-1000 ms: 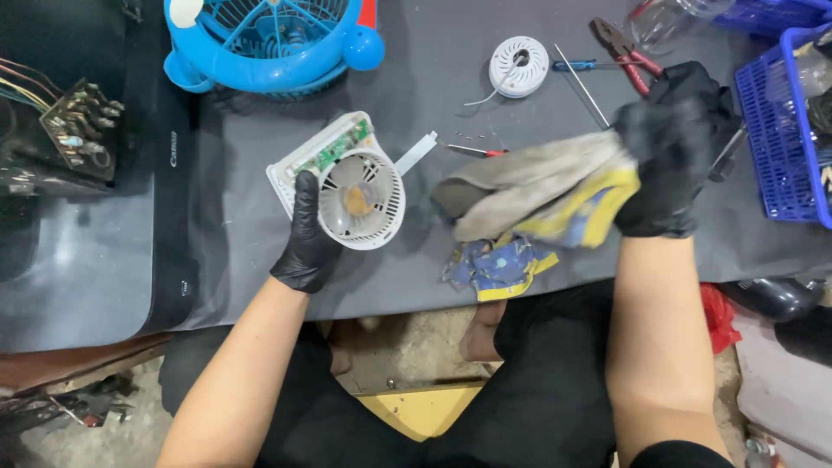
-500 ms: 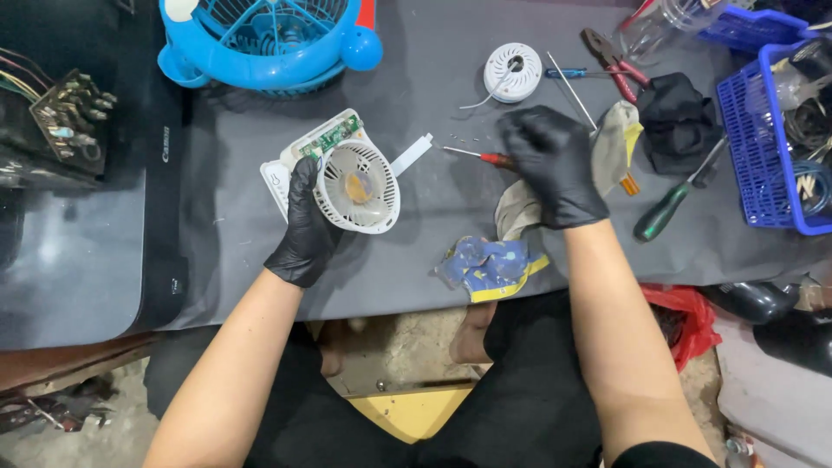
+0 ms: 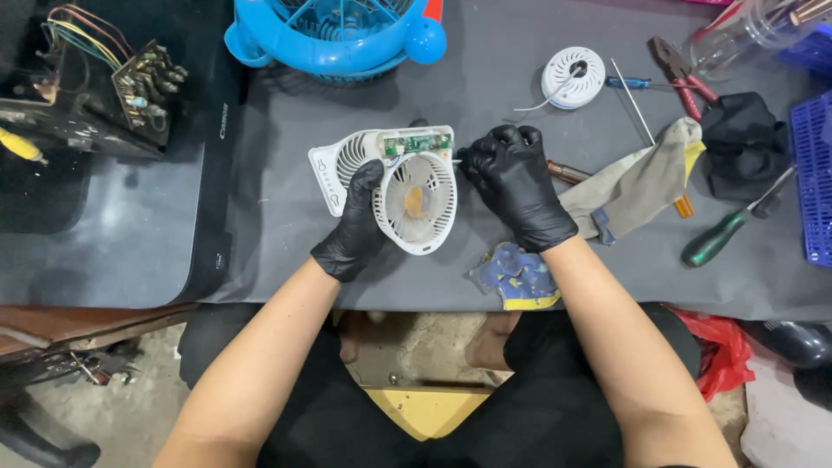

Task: Cleaning and reassembling the components of a small portable fan on a repair bench.

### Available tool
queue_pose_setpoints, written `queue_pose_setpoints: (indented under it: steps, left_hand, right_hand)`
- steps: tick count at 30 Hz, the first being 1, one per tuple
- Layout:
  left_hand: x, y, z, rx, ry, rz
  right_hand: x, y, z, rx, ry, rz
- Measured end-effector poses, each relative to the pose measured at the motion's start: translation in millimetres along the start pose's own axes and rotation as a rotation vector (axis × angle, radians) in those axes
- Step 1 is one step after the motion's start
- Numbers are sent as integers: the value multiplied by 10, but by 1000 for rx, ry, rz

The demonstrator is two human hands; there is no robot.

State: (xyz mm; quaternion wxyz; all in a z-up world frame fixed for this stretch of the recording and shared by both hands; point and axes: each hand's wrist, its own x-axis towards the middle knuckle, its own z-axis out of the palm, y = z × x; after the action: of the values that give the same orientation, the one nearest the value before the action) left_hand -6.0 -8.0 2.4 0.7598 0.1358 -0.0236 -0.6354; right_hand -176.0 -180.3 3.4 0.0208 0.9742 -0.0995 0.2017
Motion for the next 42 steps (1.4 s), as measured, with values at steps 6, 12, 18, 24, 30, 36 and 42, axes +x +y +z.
queue_pose_setpoints:
  steps: [6,12,18,24,30,36,42]
  left_hand:
    - [-76,-5,229,28,29,-90]
    - [-271,-145,623,-11,96,-89]
    - [-36,-65,32,79,49,-36]
    - [-30,68,-120,237,164,160]
    - [-101,-66,71,98,231,298]
    - [-124,-103,72,108,264,310]
    - [-155,-149,254,46,277,241]
  right_hand:
    - [51,-29,-533,389,290,340]
    - [-160,13,-391,1060,501,756]
    - [58,-154,-618,198,340,162]
    - [-37,-83,-218,110,105,168]
    - [-319,614,-471,214,185,306]
    - [-341,790,-492,274,124,307]
    - [-196,581,-446,273,27,287]
